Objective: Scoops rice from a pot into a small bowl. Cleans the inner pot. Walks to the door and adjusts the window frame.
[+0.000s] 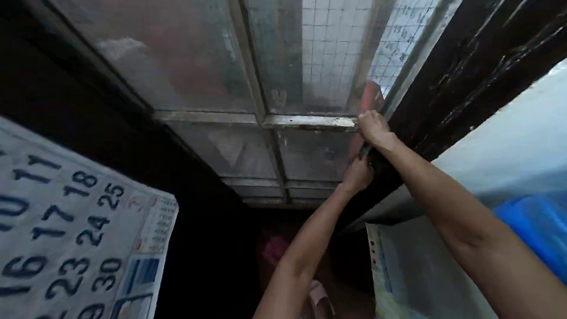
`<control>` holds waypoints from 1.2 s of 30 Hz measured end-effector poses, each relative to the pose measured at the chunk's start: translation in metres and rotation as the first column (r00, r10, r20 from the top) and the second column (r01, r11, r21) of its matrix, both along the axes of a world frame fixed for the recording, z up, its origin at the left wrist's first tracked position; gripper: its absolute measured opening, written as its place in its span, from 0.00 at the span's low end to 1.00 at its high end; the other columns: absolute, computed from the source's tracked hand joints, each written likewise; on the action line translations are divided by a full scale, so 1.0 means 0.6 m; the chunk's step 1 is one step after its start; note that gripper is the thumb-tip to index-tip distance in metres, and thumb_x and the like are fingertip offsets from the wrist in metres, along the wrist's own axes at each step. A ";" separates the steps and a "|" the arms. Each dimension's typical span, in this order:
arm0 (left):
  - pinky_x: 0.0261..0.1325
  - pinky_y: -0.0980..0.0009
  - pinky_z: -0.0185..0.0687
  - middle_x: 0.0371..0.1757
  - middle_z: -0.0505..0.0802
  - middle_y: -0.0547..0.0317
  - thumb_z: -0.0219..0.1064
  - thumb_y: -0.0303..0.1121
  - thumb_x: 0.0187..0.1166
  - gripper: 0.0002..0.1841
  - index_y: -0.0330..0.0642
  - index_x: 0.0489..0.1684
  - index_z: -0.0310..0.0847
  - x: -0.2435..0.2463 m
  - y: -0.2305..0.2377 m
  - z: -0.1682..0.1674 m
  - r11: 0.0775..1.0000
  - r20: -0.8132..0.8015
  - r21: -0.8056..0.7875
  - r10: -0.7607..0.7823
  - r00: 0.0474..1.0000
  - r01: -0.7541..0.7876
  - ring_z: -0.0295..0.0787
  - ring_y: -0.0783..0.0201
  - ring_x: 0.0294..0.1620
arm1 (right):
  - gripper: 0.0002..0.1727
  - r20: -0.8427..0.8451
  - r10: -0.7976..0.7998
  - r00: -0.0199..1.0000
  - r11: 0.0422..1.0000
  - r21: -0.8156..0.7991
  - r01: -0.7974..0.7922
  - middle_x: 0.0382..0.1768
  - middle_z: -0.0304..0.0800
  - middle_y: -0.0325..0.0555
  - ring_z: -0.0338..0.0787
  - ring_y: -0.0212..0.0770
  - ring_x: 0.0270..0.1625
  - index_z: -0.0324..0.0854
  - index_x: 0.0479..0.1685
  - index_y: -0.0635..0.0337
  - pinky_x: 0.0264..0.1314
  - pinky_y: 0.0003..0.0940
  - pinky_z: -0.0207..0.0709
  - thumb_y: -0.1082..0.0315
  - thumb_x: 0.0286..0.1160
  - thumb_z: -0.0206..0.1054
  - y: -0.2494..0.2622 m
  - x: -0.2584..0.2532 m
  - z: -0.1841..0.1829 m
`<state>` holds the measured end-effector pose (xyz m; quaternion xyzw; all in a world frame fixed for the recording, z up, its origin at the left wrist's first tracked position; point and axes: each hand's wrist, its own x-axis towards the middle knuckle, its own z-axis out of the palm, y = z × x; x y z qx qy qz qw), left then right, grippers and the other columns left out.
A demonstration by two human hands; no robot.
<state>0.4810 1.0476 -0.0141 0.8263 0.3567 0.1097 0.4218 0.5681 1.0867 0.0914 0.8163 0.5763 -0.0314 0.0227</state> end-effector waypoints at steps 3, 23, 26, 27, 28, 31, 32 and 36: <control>0.74 0.53 0.80 0.69 0.86 0.34 0.62 0.33 0.86 0.20 0.32 0.71 0.79 -0.006 0.020 -0.023 0.997 0.107 -0.021 -0.075 0.991 0.078 0.85 0.45 0.70 | 0.15 -0.006 -0.014 1.000 0.999 0.035 0.014 0.66 0.81 0.76 0.78 0.74 0.74 0.80 0.60 0.81 0.72 0.64 0.74 0.77 0.82 0.62 0.006 0.004 -0.009; 0.78 0.56 0.77 0.76 0.80 0.32 0.64 0.32 0.84 0.22 0.30 0.74 0.76 0.002 0.058 -0.056 0.979 0.362 -0.146 -0.084 0.928 0.145 0.80 0.45 0.75 | 0.12 0.103 0.105 0.989 0.992 0.053 -0.111 0.53 0.87 0.73 0.86 0.71 0.64 0.85 0.47 0.78 0.67 0.61 0.77 0.72 0.80 0.65 -0.010 0.016 -0.024; 0.73 0.55 0.81 0.69 0.85 0.33 0.61 0.31 0.86 0.21 0.28 0.72 0.75 -0.040 0.066 -0.032 0.975 0.287 -0.096 -0.165 0.944 0.200 0.86 0.47 0.68 | 0.13 0.068 0.101 0.993 0.992 0.064 -0.106 0.51 0.88 0.71 0.86 0.70 0.62 0.86 0.46 0.76 0.66 0.61 0.78 0.70 0.79 0.68 -0.017 0.011 -0.020; 0.69 0.54 0.83 0.64 0.88 0.35 0.59 0.31 0.88 0.20 0.29 0.74 0.73 -0.060 0.074 -0.017 0.977 0.248 -0.070 -0.180 0.952 0.204 0.89 0.47 0.63 | 0.14 0.059 0.093 0.994 0.995 0.041 -0.096 0.53 0.88 0.70 0.86 0.69 0.63 0.87 0.47 0.75 0.67 0.60 0.77 0.68 0.81 0.67 -0.015 0.011 -0.016; 0.68 0.54 0.84 0.63 0.89 0.35 0.57 0.30 0.89 0.20 0.30 0.74 0.74 -0.081 0.084 -0.003 0.983 0.220 -0.011 -0.179 0.959 0.186 0.90 0.46 0.61 | 0.14 0.049 0.091 0.995 0.995 0.025 -0.092 0.53 0.88 0.70 0.85 0.69 0.64 0.87 0.47 0.75 0.68 0.60 0.77 0.68 0.82 0.66 -0.012 0.012 -0.012; 0.68 0.58 0.84 0.67 0.87 0.35 0.59 0.29 0.88 0.16 0.34 0.66 0.84 -0.130 0.120 0.046 0.977 0.217 0.203 -0.108 0.970 0.063 0.90 0.46 0.62 | 0.15 0.035 0.096 0.995 0.995 -0.008 -0.096 0.54 0.89 0.70 0.85 0.68 0.66 0.87 0.47 0.75 0.69 0.60 0.76 0.66 0.83 0.64 -0.003 0.017 -0.009; 0.67 0.59 0.85 0.67 0.86 0.35 0.60 0.29 0.87 0.15 0.36 0.65 0.86 -0.137 0.133 0.062 0.969 0.222 0.242 -0.101 0.970 0.046 0.90 0.47 0.61 | 0.16 0.029 0.092 0.995 0.996 -0.020 -0.091 0.54 0.89 0.69 0.85 0.67 0.66 0.87 0.47 0.74 0.70 0.60 0.76 0.65 0.84 0.64 -0.001 0.020 -0.010; 0.70 0.59 0.83 0.67 0.87 0.36 0.61 0.25 0.84 0.13 0.36 0.61 0.88 -0.123 0.163 0.096 0.928 0.152 0.363 -0.147 0.977 0.083 0.89 0.47 0.64 | 0.25 -0.057 0.075 0.996 0.991 -0.104 -0.081 0.64 0.83 0.74 0.78 0.71 0.75 0.84 0.57 0.76 0.79 0.62 0.68 0.57 0.90 0.57 -0.011 0.016 0.000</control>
